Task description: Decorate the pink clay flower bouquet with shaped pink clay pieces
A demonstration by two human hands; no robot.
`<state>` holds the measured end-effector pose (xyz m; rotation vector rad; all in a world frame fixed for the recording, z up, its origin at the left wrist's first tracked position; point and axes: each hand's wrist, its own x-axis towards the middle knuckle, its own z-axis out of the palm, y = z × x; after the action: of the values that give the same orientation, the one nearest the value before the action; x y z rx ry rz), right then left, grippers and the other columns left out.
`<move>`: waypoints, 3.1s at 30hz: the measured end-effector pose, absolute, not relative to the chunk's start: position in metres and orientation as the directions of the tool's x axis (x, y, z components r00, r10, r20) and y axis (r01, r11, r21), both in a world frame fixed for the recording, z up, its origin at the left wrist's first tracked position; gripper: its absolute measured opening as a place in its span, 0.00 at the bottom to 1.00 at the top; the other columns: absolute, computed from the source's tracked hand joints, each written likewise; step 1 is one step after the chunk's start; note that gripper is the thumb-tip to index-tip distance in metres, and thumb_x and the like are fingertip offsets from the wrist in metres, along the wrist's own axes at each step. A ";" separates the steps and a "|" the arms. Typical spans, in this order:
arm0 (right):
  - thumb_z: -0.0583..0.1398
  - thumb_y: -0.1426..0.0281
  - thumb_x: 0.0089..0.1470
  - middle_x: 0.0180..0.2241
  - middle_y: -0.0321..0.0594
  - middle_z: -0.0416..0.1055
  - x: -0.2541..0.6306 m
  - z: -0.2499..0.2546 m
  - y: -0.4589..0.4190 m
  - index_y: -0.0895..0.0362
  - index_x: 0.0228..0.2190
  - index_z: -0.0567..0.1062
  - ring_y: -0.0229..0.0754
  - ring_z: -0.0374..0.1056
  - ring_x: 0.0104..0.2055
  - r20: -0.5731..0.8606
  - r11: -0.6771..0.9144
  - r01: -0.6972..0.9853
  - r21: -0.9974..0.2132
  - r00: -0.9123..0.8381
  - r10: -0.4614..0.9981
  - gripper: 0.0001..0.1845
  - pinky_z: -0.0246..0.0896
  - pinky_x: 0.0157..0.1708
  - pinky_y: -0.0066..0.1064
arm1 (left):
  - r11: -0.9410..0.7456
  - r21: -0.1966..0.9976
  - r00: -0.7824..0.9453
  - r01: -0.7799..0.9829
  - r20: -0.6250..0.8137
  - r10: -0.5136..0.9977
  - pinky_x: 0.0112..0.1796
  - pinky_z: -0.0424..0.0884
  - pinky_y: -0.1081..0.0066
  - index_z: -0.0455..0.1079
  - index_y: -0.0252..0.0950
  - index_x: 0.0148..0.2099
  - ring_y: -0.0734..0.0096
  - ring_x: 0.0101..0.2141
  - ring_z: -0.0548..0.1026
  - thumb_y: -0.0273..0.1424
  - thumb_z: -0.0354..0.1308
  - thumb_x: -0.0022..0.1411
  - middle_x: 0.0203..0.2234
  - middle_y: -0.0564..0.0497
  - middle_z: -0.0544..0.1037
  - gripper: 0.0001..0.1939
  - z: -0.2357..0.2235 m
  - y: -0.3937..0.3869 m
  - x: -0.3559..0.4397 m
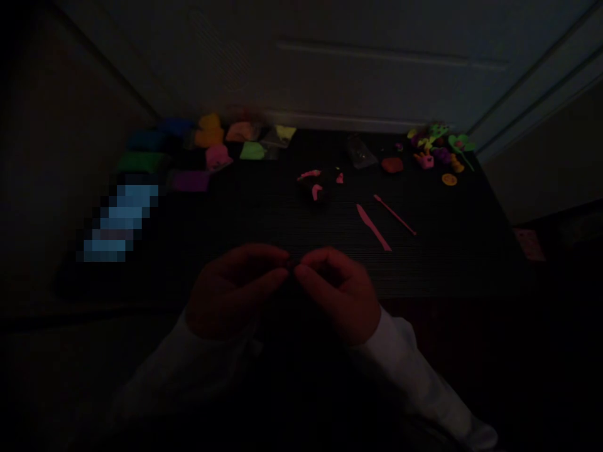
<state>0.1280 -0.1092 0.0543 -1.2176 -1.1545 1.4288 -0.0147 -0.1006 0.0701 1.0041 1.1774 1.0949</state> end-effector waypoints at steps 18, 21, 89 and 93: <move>0.59 0.68 0.46 0.29 0.34 0.71 0.130 0.057 -0.104 0.51 0.33 0.70 0.35 0.68 0.32 -0.048 -0.048 0.007 -0.999 -0.057 0.997 0.08 0.63 0.31 0.27 | 0.350 0.914 0.086 -0.204 -0.339 0.937 0.30 0.69 0.72 0.72 0.35 0.28 0.72 0.26 0.73 0.26 0.63 0.40 0.23 0.52 0.77 0.08 0.068 -0.092 -0.013; 0.58 0.69 0.47 0.31 0.34 0.73 0.131 0.057 -0.105 0.50 0.34 0.71 0.36 0.69 0.34 0.003 0.002 -0.002 -1.000 -0.067 0.998 0.09 0.64 0.34 0.27 | 0.376 0.882 0.110 -0.284 -0.360 0.926 0.31 0.69 0.71 0.72 0.36 0.28 0.72 0.27 0.73 0.26 0.63 0.39 0.24 0.52 0.77 0.08 0.067 -0.093 -0.012; 0.59 0.71 0.46 0.28 0.33 0.73 0.138 0.064 -0.106 0.53 0.32 0.73 0.34 0.69 0.31 -0.038 -0.026 0.080 -0.996 -0.153 0.988 0.07 0.65 0.32 0.26 | 0.307 0.934 0.076 -0.184 -0.298 0.952 0.27 0.68 0.76 0.72 0.37 0.25 0.76 0.24 0.73 0.26 0.62 0.42 0.20 0.55 0.76 0.04 0.071 -0.096 -0.009; 0.59 0.71 0.46 0.30 0.33 0.73 0.139 0.063 -0.107 0.52 0.32 0.73 0.35 0.69 0.33 -0.007 0.013 0.139 -0.990 -0.140 0.990 0.07 0.64 0.34 0.28 | 0.297 0.945 0.054 -0.133 -0.293 0.955 0.27 0.67 0.74 0.72 0.36 0.26 0.74 0.24 0.72 0.27 0.62 0.41 0.21 0.54 0.76 0.04 0.070 -0.096 -0.010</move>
<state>0.1387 -0.1065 0.0631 -1.2399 -1.4197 1.2408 -0.0102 -0.0964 0.0700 0.9038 1.2097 1.0266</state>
